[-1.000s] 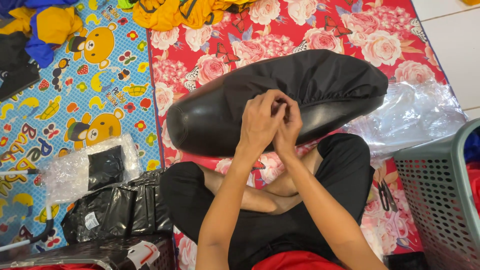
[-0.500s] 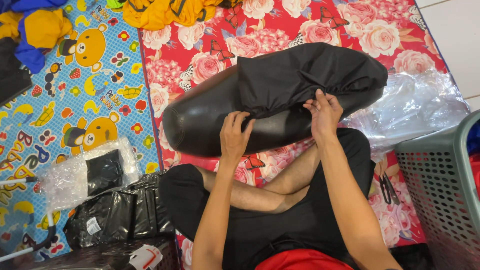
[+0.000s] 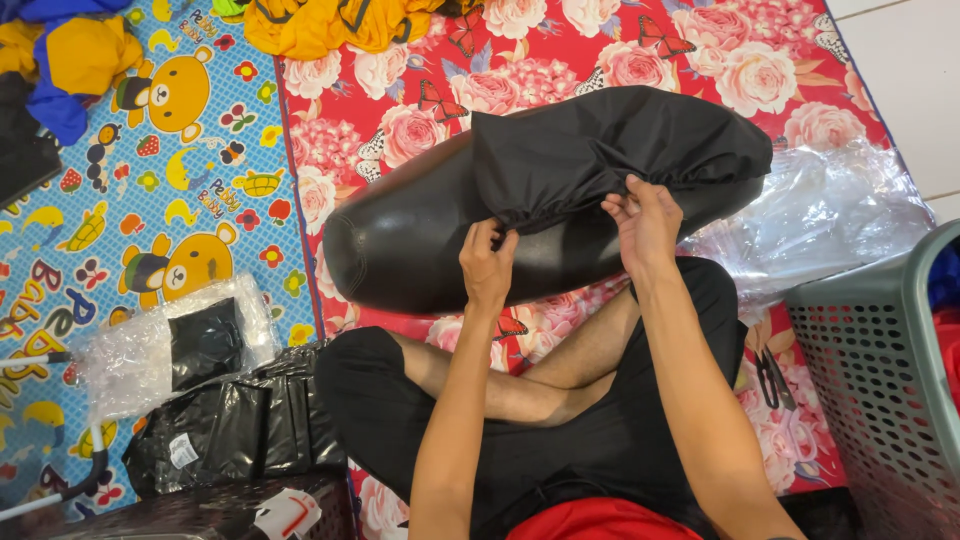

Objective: The person sits on the floor and fits a black elastic seat cover onto a black motorcycle seat. They pull the cover over the seat, smooth the fabric, and use a small green tool to tuck the edges under the seat's underside.

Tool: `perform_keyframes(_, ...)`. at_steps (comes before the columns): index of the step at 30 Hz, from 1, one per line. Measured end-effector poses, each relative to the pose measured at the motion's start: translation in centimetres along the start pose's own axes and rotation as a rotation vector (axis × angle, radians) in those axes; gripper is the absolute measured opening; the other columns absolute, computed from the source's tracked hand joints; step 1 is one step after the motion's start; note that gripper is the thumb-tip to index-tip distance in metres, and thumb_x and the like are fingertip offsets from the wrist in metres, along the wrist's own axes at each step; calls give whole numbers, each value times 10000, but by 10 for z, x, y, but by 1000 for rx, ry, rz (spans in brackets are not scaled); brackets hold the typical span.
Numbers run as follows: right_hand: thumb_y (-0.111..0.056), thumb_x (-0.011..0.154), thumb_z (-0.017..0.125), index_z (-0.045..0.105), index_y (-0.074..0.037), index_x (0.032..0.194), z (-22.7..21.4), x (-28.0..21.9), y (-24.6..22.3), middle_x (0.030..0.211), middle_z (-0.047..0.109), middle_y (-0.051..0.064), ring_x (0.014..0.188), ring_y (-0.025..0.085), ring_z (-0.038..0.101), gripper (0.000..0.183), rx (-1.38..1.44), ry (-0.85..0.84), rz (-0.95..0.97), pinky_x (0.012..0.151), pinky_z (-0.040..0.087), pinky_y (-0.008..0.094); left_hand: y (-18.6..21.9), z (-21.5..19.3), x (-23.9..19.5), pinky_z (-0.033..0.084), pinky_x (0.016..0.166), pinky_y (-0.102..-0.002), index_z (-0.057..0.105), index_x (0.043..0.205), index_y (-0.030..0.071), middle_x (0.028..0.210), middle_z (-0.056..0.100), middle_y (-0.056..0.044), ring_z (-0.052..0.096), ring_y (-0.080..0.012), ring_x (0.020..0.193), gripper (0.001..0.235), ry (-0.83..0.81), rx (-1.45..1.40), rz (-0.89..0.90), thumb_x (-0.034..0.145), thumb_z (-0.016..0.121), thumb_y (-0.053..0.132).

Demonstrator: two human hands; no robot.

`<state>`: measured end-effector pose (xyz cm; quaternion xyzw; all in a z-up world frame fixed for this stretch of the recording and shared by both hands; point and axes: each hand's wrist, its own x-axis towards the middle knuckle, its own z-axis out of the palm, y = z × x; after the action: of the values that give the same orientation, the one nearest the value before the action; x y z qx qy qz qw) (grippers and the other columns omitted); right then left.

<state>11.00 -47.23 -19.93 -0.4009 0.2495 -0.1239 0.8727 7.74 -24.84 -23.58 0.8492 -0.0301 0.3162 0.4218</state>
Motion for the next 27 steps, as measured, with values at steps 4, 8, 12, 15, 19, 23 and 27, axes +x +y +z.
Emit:
perform_keyframes(4,-46,909,765,504,-88,784,21,-14,-10,759,515,32,679,238,723,293,-4,-24,1,655,699,364,2,11,-2,581,613,-303,671,865,68,700,583,-32,680,-208,683,175,68,1,-155,776,815,24)
perform_keyframes(8,-33,902,758,494,-89,778,27,-22,-13,752,507,28,661,242,719,297,-2,-33,-3,633,690,368,19,13,1,568,602,-289,678,878,117,683,575,7,676,-169,669,196,146,17,-223,795,856,123)
perform_keyframes(12,-32,894,765,476,-100,763,25,-24,-13,747,517,35,646,240,711,324,-17,-27,-20,615,680,359,16,24,-2,599,610,-275,683,899,80,721,602,-24,691,-197,706,214,172,35,-289,757,837,41)
perform_keyframes(15,-30,893,772,472,-99,757,24,-21,-17,703,482,19,619,233,701,337,-16,-7,-52,587,654,336,14,30,-3,618,603,-267,697,916,47,757,609,-57,704,-227,742,183,130,52,-284,771,798,-1)
perform_keyframes(19,-19,895,805,498,-94,797,18,-4,-25,657,441,12,586,228,692,331,-22,7,-150,557,628,311,11,31,-4,634,615,-264,743,934,31,798,641,-79,721,-239,765,120,89,112,-271,817,764,17)
perform_keyframes(23,-10,890,820,512,-79,833,10,3,-26,668,485,35,581,227,700,321,-99,31,-222,552,643,324,9,25,-9,640,623,-281,764,965,16,830,659,-87,729,-250,768,138,22,119,-264,830,734,22)
perform_keyframes(27,-19,891,821,538,-12,953,-6,27,-16,736,517,70,580,248,727,289,-239,52,-255,541,669,351,20,0,-1,643,655,-347,702,1081,65,904,705,-128,734,-288,818,232,-73,15,-218,857,718,8)
